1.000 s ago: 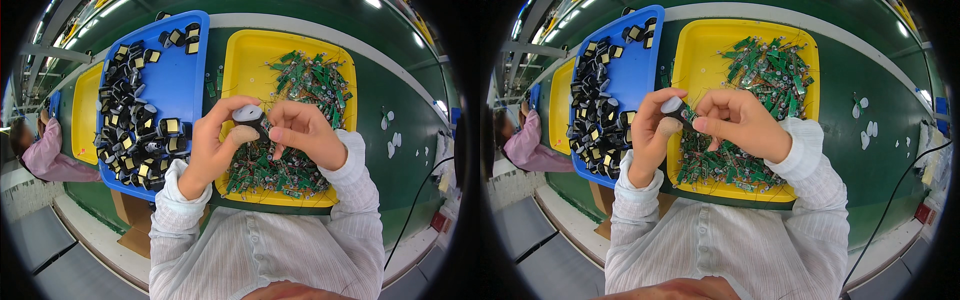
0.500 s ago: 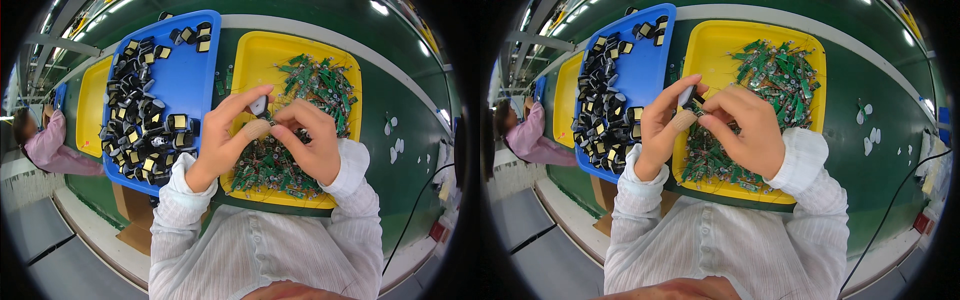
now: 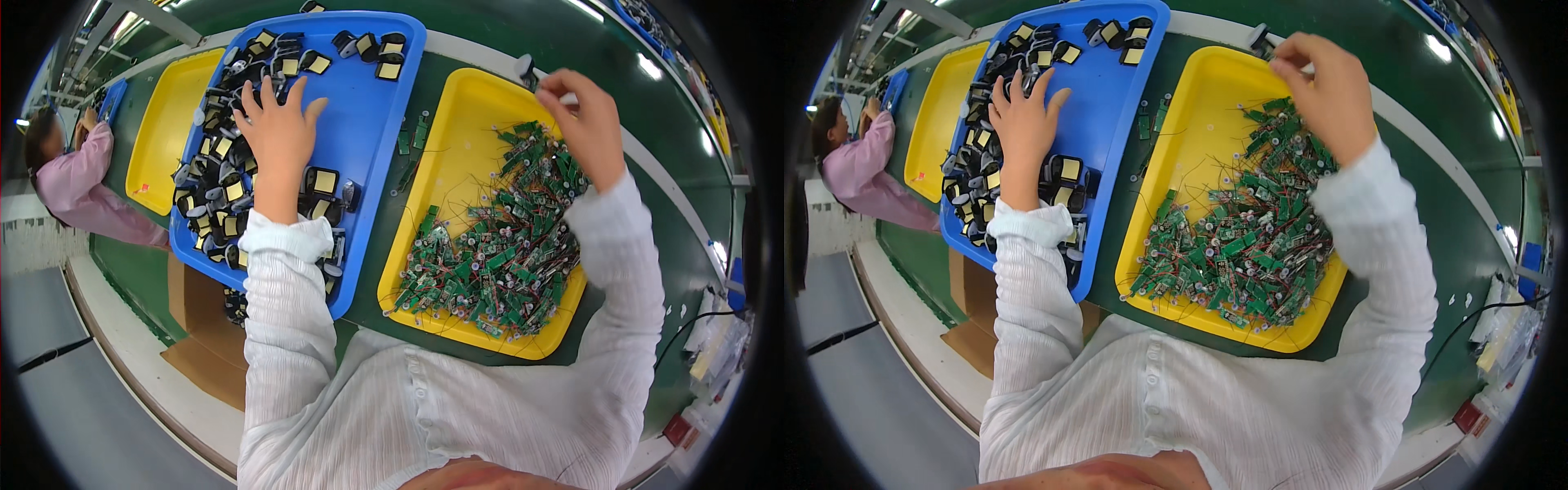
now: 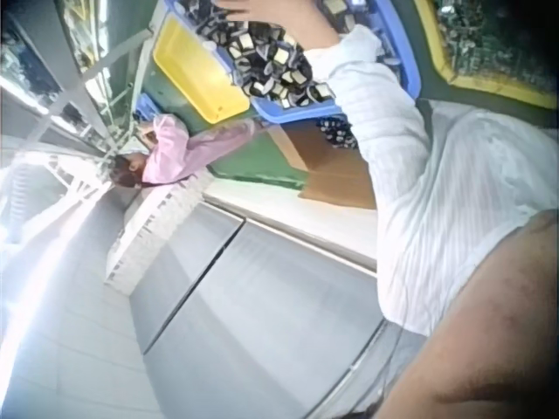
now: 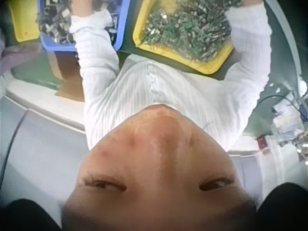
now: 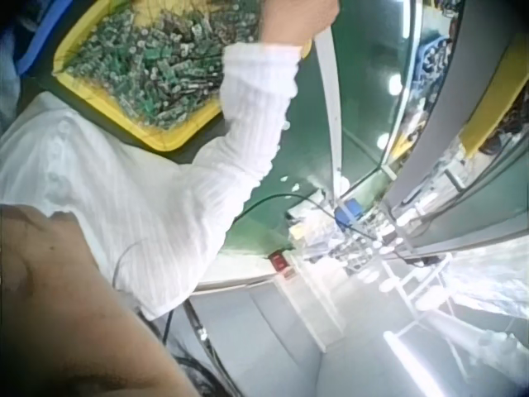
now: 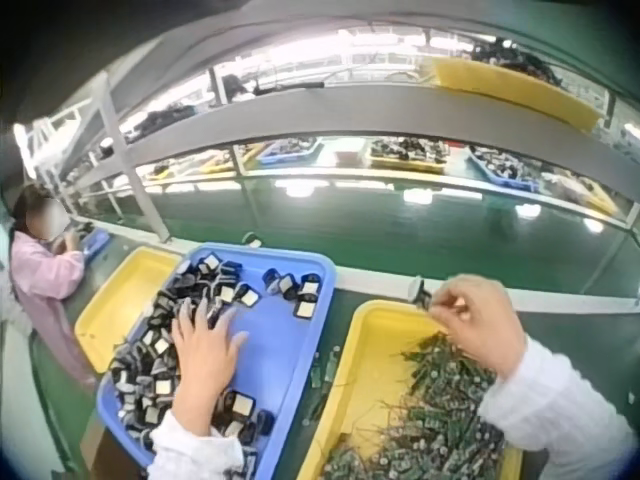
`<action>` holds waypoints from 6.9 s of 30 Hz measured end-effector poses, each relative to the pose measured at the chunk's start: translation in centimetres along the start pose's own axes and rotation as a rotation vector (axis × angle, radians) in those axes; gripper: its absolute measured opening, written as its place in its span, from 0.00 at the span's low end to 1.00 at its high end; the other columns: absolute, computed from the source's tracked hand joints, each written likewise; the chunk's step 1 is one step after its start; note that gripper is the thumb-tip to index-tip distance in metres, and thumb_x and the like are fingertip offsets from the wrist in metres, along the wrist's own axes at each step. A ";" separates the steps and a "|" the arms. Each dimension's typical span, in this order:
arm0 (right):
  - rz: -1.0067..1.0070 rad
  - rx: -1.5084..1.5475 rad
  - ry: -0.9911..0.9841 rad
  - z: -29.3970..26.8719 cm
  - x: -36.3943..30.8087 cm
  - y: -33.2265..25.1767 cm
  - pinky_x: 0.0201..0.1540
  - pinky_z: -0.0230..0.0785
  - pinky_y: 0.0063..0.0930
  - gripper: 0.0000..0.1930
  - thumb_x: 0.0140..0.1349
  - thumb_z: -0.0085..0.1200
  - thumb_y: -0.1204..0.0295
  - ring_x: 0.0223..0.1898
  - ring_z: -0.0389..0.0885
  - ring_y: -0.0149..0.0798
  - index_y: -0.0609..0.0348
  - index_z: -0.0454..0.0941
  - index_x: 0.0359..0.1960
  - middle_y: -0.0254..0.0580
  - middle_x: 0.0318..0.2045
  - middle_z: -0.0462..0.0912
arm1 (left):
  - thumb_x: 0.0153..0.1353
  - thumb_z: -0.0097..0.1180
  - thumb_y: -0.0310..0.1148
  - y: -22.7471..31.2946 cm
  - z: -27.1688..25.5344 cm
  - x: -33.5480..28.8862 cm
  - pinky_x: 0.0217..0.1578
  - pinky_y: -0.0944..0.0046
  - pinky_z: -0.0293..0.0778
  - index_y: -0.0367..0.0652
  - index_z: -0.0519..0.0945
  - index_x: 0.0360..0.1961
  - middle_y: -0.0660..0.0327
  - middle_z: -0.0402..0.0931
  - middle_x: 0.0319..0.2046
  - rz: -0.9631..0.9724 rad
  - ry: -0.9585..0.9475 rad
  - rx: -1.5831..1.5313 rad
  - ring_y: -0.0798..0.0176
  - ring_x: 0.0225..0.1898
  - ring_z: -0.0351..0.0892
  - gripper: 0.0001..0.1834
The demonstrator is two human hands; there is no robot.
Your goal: The person repeatedly picks small black plastic housings from a blue tray and green circuit boards from a yellow tray, then inserts the boards into the housings. The assembled units are placed back into the blue tray.
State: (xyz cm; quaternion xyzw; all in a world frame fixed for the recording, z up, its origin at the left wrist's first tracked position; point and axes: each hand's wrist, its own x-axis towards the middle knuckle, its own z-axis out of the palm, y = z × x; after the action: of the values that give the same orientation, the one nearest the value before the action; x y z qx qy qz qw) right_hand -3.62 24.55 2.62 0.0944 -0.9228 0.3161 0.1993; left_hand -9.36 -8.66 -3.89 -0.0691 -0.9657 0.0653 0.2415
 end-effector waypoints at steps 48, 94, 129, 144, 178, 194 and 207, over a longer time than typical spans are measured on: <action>-0.901 1.417 -0.315 4.0 -18.6 -29.1 0.38 0.64 0.37 0.12 0.52 0.44 0.64 0.40 0.69 0.39 0.56 0.71 0.36 0.38 0.34 0.72 | 0.39 0.64 0.42 -0.1 -0.6 -0.3 0.40 0.55 0.69 0.47 0.77 0.31 0.58 0.74 0.36 0.112 -0.113 -0.230 0.50 0.43 0.68 0.17; -0.298 -0.065 -0.232 0.4 -4.2 -0.1 0.40 0.66 0.33 0.08 0.48 0.56 0.77 0.36 0.74 0.39 0.57 0.74 0.32 0.37 0.32 0.75 | 0.49 0.60 0.26 8.6 -7.8 -4.1 0.33 0.71 0.71 0.34 0.75 0.36 0.62 0.75 0.33 0.056 -0.444 -1.756 0.70 0.32 0.74 0.13; -0.106 0.155 0.138 1.7 -9.7 -7.6 0.21 0.68 0.27 0.07 0.49 0.58 0.78 0.20 0.75 0.39 0.63 0.75 0.31 0.41 0.23 0.77 | 0.49 0.61 0.28 10.5 -9.2 -5.7 0.42 0.67 0.70 0.36 0.74 0.41 0.58 0.72 0.41 0.172 -0.461 -1.871 0.65 0.42 0.72 0.17; -0.343 -0.021 0.165 1.8 -10.0 -7.5 0.17 0.66 0.24 0.10 0.48 0.59 0.78 0.15 0.73 0.36 0.67 0.75 0.32 0.40 0.17 0.75 | 0.51 0.57 0.23 10.5 -9.5 -6.0 0.43 0.67 0.69 0.36 0.73 0.40 0.56 0.70 0.42 0.146 -0.431 -1.900 0.64 0.44 0.72 0.14; -0.186 0.220 0.113 2.5 -10.3 -7.8 0.17 0.63 0.27 0.09 0.48 0.59 0.75 0.16 0.71 0.37 0.60 0.76 0.32 0.38 0.17 0.73 | 0.54 0.50 0.20 10.4 -9.5 -5.9 0.46 0.68 0.64 0.35 0.69 0.38 0.56 0.66 0.41 0.254 -0.436 -1.942 0.66 0.43 0.68 0.10; 0.155 0.583 -0.032 2.3 -10.2 -8.0 0.24 0.66 0.26 0.08 0.53 0.54 0.77 0.21 0.76 0.39 0.61 0.73 0.36 0.42 0.21 0.76 | 0.58 0.48 0.24 10.6 -9.7 -6.1 0.45 0.70 0.65 0.35 0.67 0.42 0.59 0.65 0.42 0.118 -0.608 -2.043 0.70 0.43 0.67 0.10; 0.378 0.644 -0.078 2.3 -9.8 -7.0 0.25 0.66 0.22 0.07 0.53 0.56 0.75 0.21 0.75 0.33 0.61 0.71 0.30 0.42 0.22 0.75 | 0.54 0.54 0.24 10.4 -9.1 -5.6 0.41 0.70 0.66 0.38 0.67 0.41 0.59 0.66 0.42 -0.006 -0.732 -1.954 0.70 0.39 0.68 0.14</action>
State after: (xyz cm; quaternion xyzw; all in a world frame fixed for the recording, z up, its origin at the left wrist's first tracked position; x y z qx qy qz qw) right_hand 6.60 18.08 0.61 -0.0077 -0.7841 0.6174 0.0623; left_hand 0.87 1.46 -0.17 -0.2082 -0.6125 -0.7281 -0.2267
